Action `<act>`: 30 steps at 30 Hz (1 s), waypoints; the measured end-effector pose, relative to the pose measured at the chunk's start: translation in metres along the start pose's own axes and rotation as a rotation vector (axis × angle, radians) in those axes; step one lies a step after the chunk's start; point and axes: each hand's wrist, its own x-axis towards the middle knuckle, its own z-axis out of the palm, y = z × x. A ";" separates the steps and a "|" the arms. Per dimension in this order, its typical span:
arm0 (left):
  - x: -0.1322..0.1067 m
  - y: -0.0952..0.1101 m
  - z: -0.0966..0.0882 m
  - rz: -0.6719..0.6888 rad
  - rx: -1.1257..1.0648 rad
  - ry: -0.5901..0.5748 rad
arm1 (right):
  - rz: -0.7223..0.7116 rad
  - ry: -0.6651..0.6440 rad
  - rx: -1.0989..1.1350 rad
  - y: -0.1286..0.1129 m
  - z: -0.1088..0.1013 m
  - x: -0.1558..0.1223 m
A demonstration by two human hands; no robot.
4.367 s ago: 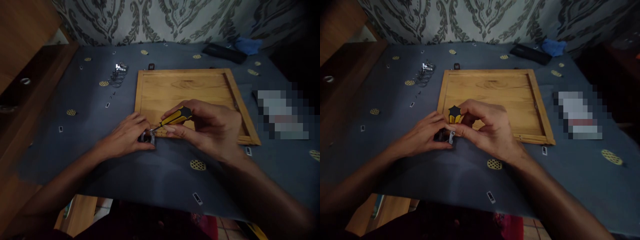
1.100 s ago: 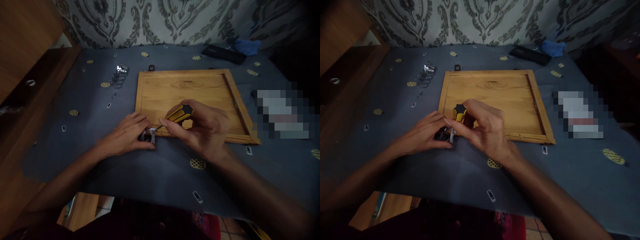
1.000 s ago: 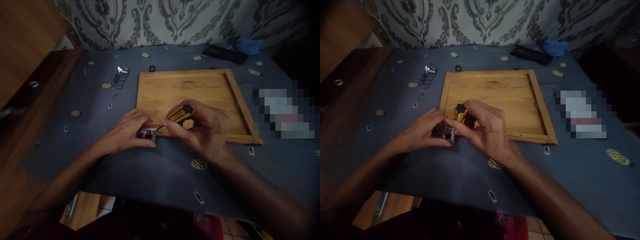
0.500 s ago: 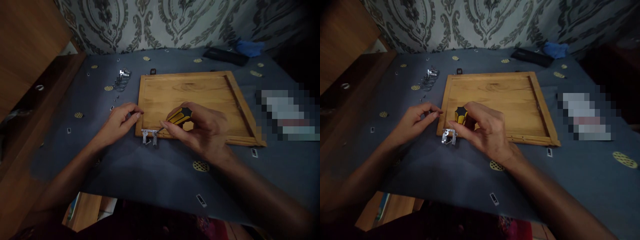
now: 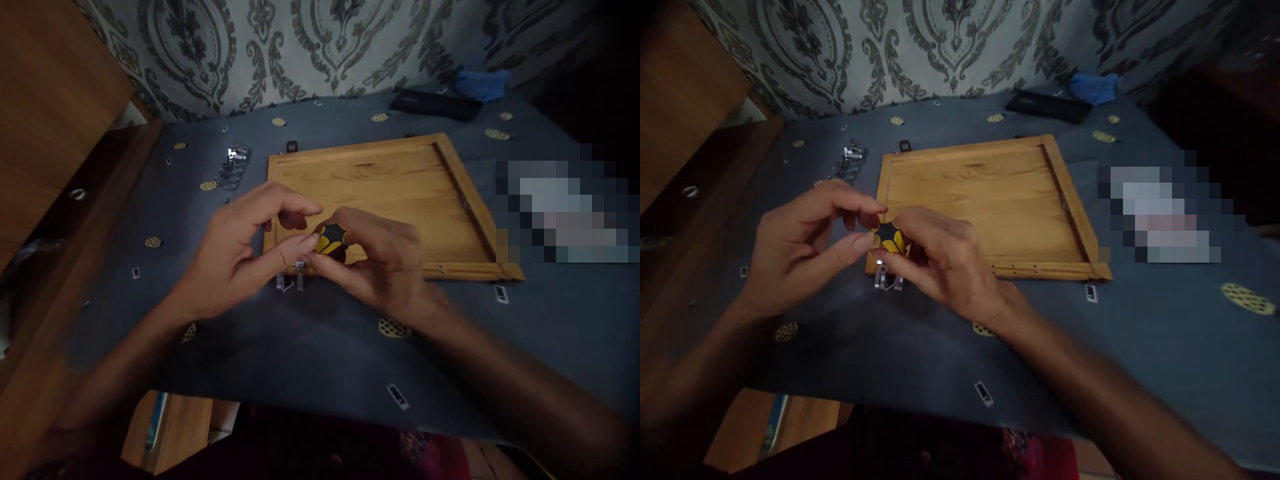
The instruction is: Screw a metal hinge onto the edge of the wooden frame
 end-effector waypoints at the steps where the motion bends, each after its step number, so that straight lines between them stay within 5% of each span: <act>1: 0.001 0.000 0.001 0.005 0.004 -0.019 | -0.007 0.003 0.015 0.000 0.000 0.000; 5: 0.001 -0.002 0.005 0.019 0.039 -0.034 | 0.008 -0.016 0.051 0.001 0.000 -0.001; 12: -0.004 0.002 0.010 0.109 0.066 0.127 | -0.016 0.014 0.056 -0.002 0.002 -0.002; 19: -0.007 0.009 0.014 0.138 0.082 0.106 | 0.033 -0.008 0.088 -0.003 0.002 -0.001; 24: -0.004 0.008 0.013 0.317 0.147 0.147 | 0.150 -0.061 0.149 -0.003 -0.001 -0.003; 30: -0.005 0.003 0.016 0.363 0.151 0.194 | 0.261 -0.238 0.068 0.008 -0.004 -0.031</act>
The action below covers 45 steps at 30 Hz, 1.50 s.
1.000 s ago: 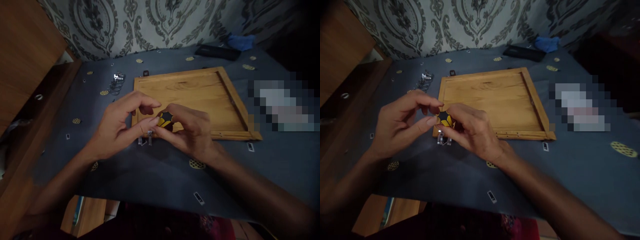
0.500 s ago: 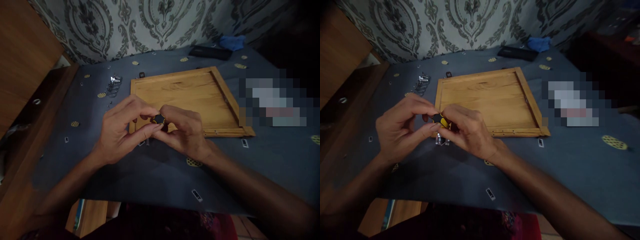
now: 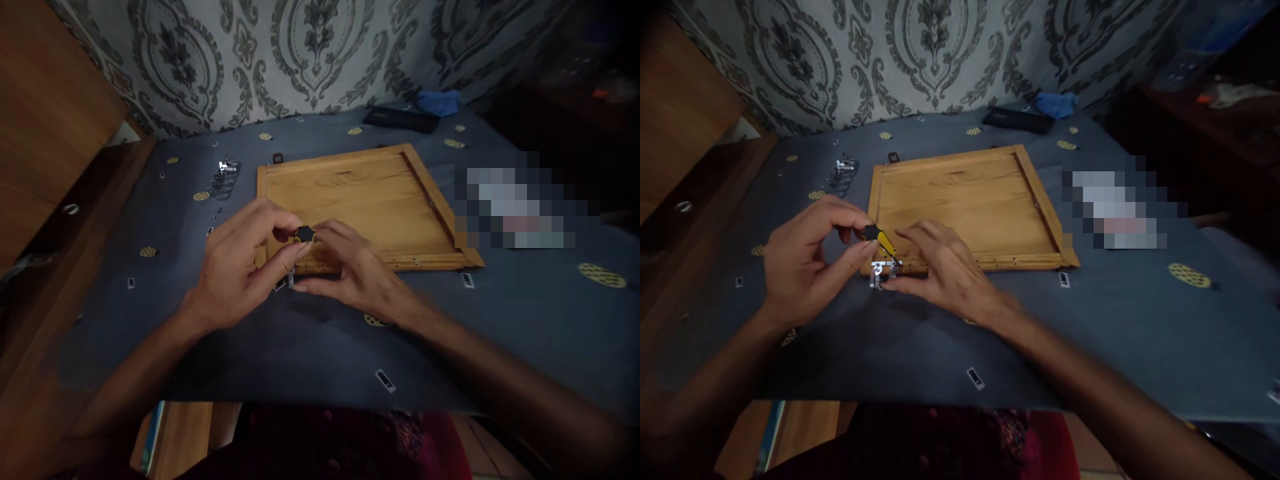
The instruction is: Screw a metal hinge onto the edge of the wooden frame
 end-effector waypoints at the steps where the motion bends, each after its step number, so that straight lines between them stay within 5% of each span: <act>1: -0.001 0.000 0.000 -0.001 0.000 0.003 | 0.018 -0.018 -0.025 0.003 0.002 -0.005; 14: -0.005 -0.003 0.000 -0.017 -0.047 0.018 | 0.074 -0.026 -0.123 0.008 0.030 -0.016; 40: -0.007 -0.005 0.010 -0.135 -0.106 0.044 | 0.174 -0.119 -0.129 0.005 0.028 -0.010; 45: 0.002 -0.002 -0.003 -0.210 -0.028 0.202 | 0.160 -0.106 -0.115 0.007 0.028 -0.011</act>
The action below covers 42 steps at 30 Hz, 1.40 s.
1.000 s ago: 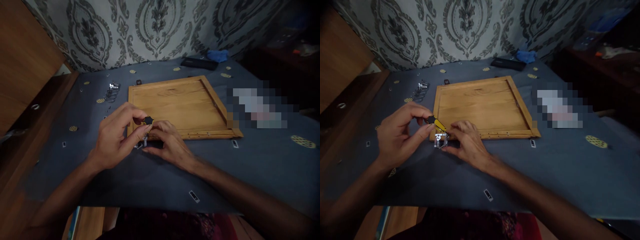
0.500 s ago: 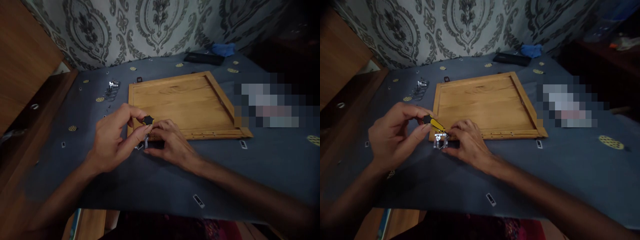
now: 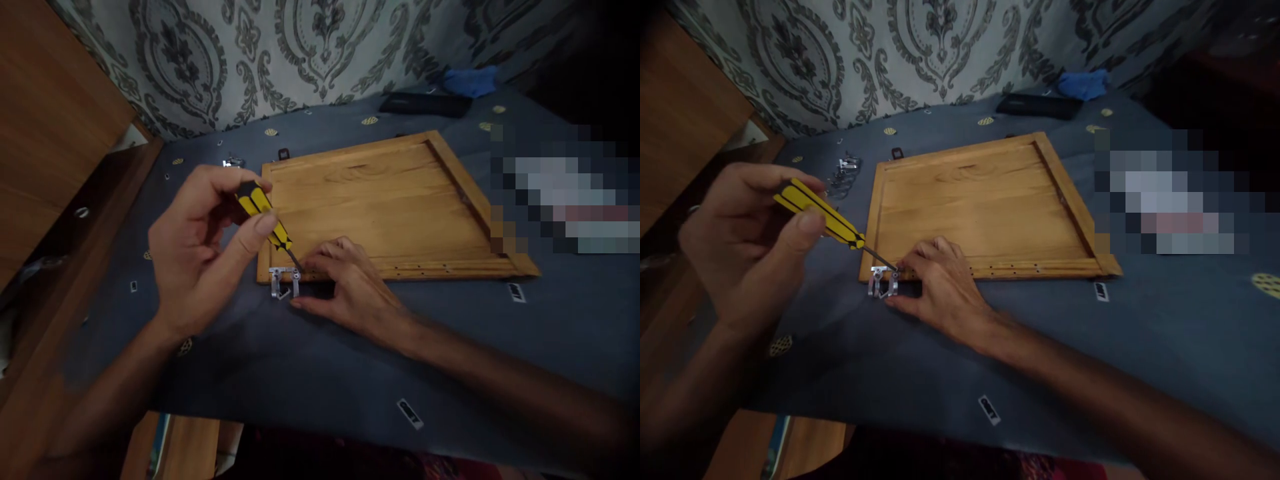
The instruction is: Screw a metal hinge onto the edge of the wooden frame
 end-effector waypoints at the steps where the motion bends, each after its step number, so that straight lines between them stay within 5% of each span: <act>1: 0.000 -0.001 -0.001 0.003 0.002 0.013 | -0.002 0.002 0.003 0.000 0.000 0.000; 42: -0.017 -0.009 0.011 0.091 0.126 -0.002 | -0.016 0.021 -0.023 0.001 0.001 0.000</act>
